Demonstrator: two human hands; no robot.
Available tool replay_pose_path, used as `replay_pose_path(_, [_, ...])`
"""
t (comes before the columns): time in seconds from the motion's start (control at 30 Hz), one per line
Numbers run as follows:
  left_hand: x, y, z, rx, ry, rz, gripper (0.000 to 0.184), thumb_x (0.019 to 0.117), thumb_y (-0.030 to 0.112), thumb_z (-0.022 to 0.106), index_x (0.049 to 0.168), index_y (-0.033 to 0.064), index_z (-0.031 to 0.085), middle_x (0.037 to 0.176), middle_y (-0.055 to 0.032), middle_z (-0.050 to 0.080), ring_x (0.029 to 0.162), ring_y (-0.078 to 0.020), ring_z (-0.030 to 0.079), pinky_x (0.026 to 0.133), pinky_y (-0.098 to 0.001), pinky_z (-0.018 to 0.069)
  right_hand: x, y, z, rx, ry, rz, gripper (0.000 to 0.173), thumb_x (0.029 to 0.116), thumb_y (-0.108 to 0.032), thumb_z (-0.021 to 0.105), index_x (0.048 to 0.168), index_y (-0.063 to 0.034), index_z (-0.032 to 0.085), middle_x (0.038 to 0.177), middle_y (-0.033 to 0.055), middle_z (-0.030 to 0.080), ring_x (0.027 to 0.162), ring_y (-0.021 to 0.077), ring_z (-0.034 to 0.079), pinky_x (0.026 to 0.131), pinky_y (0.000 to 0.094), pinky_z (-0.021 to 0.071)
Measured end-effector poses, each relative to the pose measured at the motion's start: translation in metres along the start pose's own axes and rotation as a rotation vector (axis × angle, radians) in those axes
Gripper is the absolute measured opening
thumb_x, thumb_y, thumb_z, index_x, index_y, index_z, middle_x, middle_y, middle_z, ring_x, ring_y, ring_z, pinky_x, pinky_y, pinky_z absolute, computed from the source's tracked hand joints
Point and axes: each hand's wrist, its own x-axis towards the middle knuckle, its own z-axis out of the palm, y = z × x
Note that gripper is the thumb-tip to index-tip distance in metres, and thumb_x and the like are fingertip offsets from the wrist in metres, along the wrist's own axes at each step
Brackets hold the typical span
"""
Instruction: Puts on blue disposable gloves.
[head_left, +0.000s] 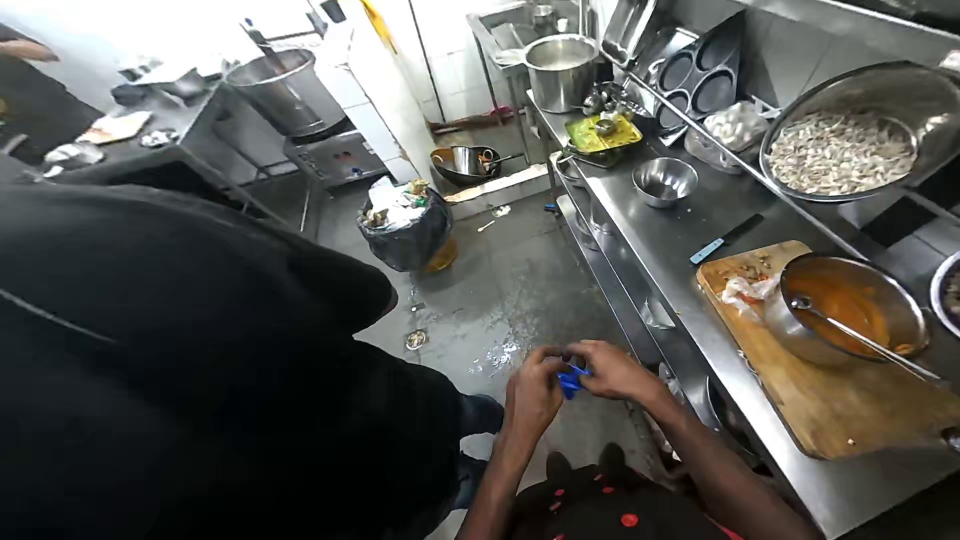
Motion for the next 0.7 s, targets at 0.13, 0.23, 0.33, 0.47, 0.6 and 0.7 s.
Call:
replay_pose_path(0.13, [0.005,0.010,-0.021,0.004,-0.237,-0.148,0.024,0.0900,0.009,0.066,0.107,0.0185,0.080,0.123,-0.0019,0.071,0.098,-0.0209,0.071,0.086,-0.0483,0.0592,0.004,-0.009,-0.014,-0.070,-0.057,0.057,0.033,0.0870,-0.012,0.074,0.119,-0.0127,0.066,0.086,0.0112,0.069,0.076,0.0292,0.068,0.069,0.0541,0.0563])
replay_pose_path(0.23, [0.004,0.015,-0.044,-0.104,-0.172,-0.084,0.024,0.0873,0.013,0.068,0.107,0.0209,0.080,0.118,0.0041,0.073,0.073,-0.0127,0.068,0.070,-0.0400,0.0599,-0.005,-0.022,-0.036,-0.044,0.052,0.069,0.026,0.0868,-0.015,0.071,0.112,-0.0148,0.066,0.077,0.0075,0.067,0.064,0.0240,0.066,0.059,0.0489,0.0565])
replay_pose_path(0.33, [-0.004,0.038,-0.086,-0.210,-0.048,0.028,0.031,0.0842,0.015,0.068,0.111,0.0256,0.079,0.118,0.0105,0.071,0.062,-0.0042,0.062,0.057,-0.0301,0.0574,-0.031,-0.054,-0.068,-0.003,0.208,-0.006,0.021,0.0863,-0.019,0.071,0.107,-0.0186,0.068,0.070,0.0005,0.063,0.058,0.0175,0.061,0.054,0.0442,0.0534])
replay_pose_path(0.47, [-0.018,0.076,-0.136,-0.172,0.178,0.214,0.036,0.0827,0.016,0.065,0.114,0.0290,0.078,0.117,0.0145,0.071,0.063,0.0040,0.057,0.053,-0.0195,0.0506,-0.069,-0.106,-0.105,0.101,0.370,-0.187,0.018,0.0849,-0.015,0.069,0.101,-0.0229,0.066,0.059,-0.0080,0.054,0.045,0.0079,0.048,0.041,0.0304,0.0428])
replay_pose_path(0.6, [-0.027,0.098,-0.160,-0.136,0.293,0.321,0.031,0.0863,0.016,0.063,0.112,0.0218,0.079,0.121,0.0069,0.072,0.065,0.0057,0.058,0.052,-0.0158,0.0495,-0.088,-0.134,-0.120,0.126,0.416,-0.302,0.014,0.0917,-0.020,0.068,0.104,-0.0238,0.063,0.065,-0.0114,0.058,0.051,0.0024,0.053,0.044,0.0233,0.0458])
replay_pose_path(0.7, [-0.037,0.104,-0.168,-0.095,0.295,0.313,0.031,0.0873,0.011,0.063,0.113,0.0165,0.079,0.125,0.0008,0.072,0.066,0.0033,0.060,0.053,-0.0168,0.0499,-0.100,-0.140,-0.114,0.055,0.457,-0.309,0.011,0.0941,-0.027,0.064,0.104,-0.0252,0.061,0.072,-0.0146,0.063,0.060,-0.0018,0.060,0.051,0.0218,0.0525])
